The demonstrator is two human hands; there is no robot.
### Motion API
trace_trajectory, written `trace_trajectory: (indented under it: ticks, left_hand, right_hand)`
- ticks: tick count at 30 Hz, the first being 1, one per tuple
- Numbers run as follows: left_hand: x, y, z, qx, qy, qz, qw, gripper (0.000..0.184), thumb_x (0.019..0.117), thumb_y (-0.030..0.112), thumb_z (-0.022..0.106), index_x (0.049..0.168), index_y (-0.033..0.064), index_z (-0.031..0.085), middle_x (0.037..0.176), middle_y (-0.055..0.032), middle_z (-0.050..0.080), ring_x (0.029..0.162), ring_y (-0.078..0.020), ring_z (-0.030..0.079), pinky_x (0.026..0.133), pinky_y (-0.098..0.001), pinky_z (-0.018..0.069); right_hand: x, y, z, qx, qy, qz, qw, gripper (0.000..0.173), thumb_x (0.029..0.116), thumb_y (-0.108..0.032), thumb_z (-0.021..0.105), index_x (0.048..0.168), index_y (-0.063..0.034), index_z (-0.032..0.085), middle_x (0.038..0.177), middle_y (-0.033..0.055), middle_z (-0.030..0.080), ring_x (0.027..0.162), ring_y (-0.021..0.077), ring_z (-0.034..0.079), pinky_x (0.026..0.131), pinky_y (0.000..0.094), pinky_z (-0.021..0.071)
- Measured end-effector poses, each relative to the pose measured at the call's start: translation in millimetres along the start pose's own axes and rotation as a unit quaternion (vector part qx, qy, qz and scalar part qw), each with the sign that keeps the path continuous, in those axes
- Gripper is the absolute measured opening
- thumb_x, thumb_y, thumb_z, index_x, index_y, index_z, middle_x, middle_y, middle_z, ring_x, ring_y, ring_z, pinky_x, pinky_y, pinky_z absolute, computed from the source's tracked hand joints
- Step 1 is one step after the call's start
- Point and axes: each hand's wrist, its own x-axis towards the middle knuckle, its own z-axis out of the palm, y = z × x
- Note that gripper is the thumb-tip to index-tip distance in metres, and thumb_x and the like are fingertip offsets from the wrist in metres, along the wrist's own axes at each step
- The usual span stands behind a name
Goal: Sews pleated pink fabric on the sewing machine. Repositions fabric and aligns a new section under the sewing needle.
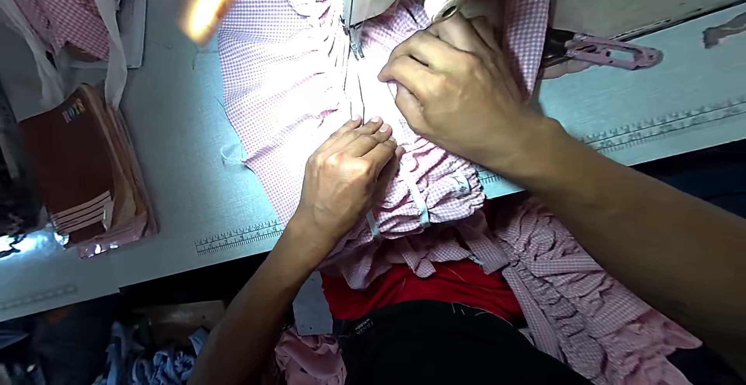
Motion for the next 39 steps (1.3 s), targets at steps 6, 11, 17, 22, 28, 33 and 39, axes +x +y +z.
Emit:
trace_trajectory:
  ticks: [6, 11, 17, 22, 28, 33, 39]
  left_hand:
    - [-2.0, -0.9, 0.0, 0.008, -0.001, 0.002, 1.000, 0.025, 0.1020, 0.026, 0.063, 0.107, 0.0080, 0.080, 0.120, -0.0079, 0.076, 0.123, -0.0224, 0.068, 0.112, -0.0403, 0.0501]
    - [-3.5, 0.8, 0.2, 0.006, 0.002, 0.004, 1.000, 0.027, 0.1013, 0.029, 0.065, 0.106, 0.0080, 0.081, 0.119, -0.0086, 0.076, 0.121, -0.0222, 0.069, 0.112, -0.0402, 0.0504]
    - [-3.3, 1.0, -1.5, 0.005, -0.005, 0.006, 1.000, 0.025, 0.1012, 0.026, 0.064, 0.108, 0.0073, 0.080, 0.121, -0.0095, 0.076, 0.123, -0.0228, 0.068, 0.112, -0.0404, 0.0498]
    - [-2.0, 2.7, -2.8, 0.010, -0.008, 0.000, 1.000, 0.027, 0.1006, 0.028, 0.066, 0.107, 0.0064, 0.080, 0.120, -0.0104, 0.076, 0.122, -0.0235, 0.069, 0.112, -0.0407, 0.0498]
    - [-2.0, 1.0, -0.3, 0.017, -0.001, 0.001, 1.000, 0.030, 0.1005, 0.032, 0.065, 0.108, 0.0077, 0.080, 0.120, -0.0093, 0.076, 0.122, -0.0235, 0.068, 0.112, -0.0405, 0.0500]
    - [-2.2, 3.9, -1.6, 0.018, -0.004, -0.002, 1.000, 0.028, 0.1002, 0.029, 0.066, 0.108, 0.0063, 0.080, 0.120, -0.0103, 0.076, 0.122, -0.0242, 0.068, 0.111, -0.0409, 0.0503]
    - [-1.9, 3.8, -1.0, 0.019, -0.004, 0.000, 1.000, 0.027, 0.1001, 0.028, 0.065, 0.107, 0.0072, 0.081, 0.121, -0.0104, 0.075, 0.121, -0.0236, 0.069, 0.110, -0.0405, 0.0510]
  right_hand:
    - [-3.9, -1.9, -2.3, 0.002, -0.013, 0.028, 1.000, 0.036, 0.1052, -0.027, 0.043, 0.128, -0.0129, 0.067, 0.134, 0.0128, 0.062, 0.127, 0.0379, 0.052, 0.102, 0.0549, 0.0377]
    - [-5.0, -2.3, -2.0, -0.002, -0.013, 0.013, 1.000, 0.035, 0.1052, -0.023, 0.040, 0.119, -0.0107, 0.070, 0.123, 0.0115, 0.068, 0.119, 0.0367, 0.057, 0.099, 0.0546, 0.0375]
    - [-3.9, -1.5, 0.3, 0.000, 0.003, 0.001, 1.000, 0.031, 0.1056, -0.017, 0.042, 0.121, -0.0119, 0.069, 0.125, 0.0114, 0.066, 0.120, 0.0368, 0.055, 0.099, 0.0541, 0.0375]
    - [-3.2, -2.7, -2.3, -0.007, -0.025, 0.033, 0.999, 0.039, 0.1060, -0.031, 0.039, 0.122, -0.0105, 0.069, 0.130, 0.0122, 0.065, 0.124, 0.0377, 0.054, 0.101, 0.0560, 0.0365]
    - [-3.8, -1.0, -0.4, -0.010, -0.002, 0.022, 1.000, 0.034, 0.1084, -0.022, 0.040, 0.129, -0.0141, 0.067, 0.134, 0.0121, 0.063, 0.125, 0.0372, 0.054, 0.100, 0.0538, 0.0382]
    - [-1.9, -2.1, -0.8, -0.030, -0.017, 0.045, 0.998, 0.039, 0.1062, -0.032, 0.039, 0.123, -0.0130, 0.069, 0.136, 0.0130, 0.062, 0.127, 0.0402, 0.052, 0.101, 0.0594, 0.0339]
    - [-2.3, -2.2, -2.2, 0.004, -0.005, 0.018, 1.000, 0.032, 0.1068, -0.021, 0.042, 0.123, -0.0139, 0.069, 0.134, 0.0132, 0.062, 0.131, 0.0398, 0.050, 0.106, 0.0637, 0.0294]
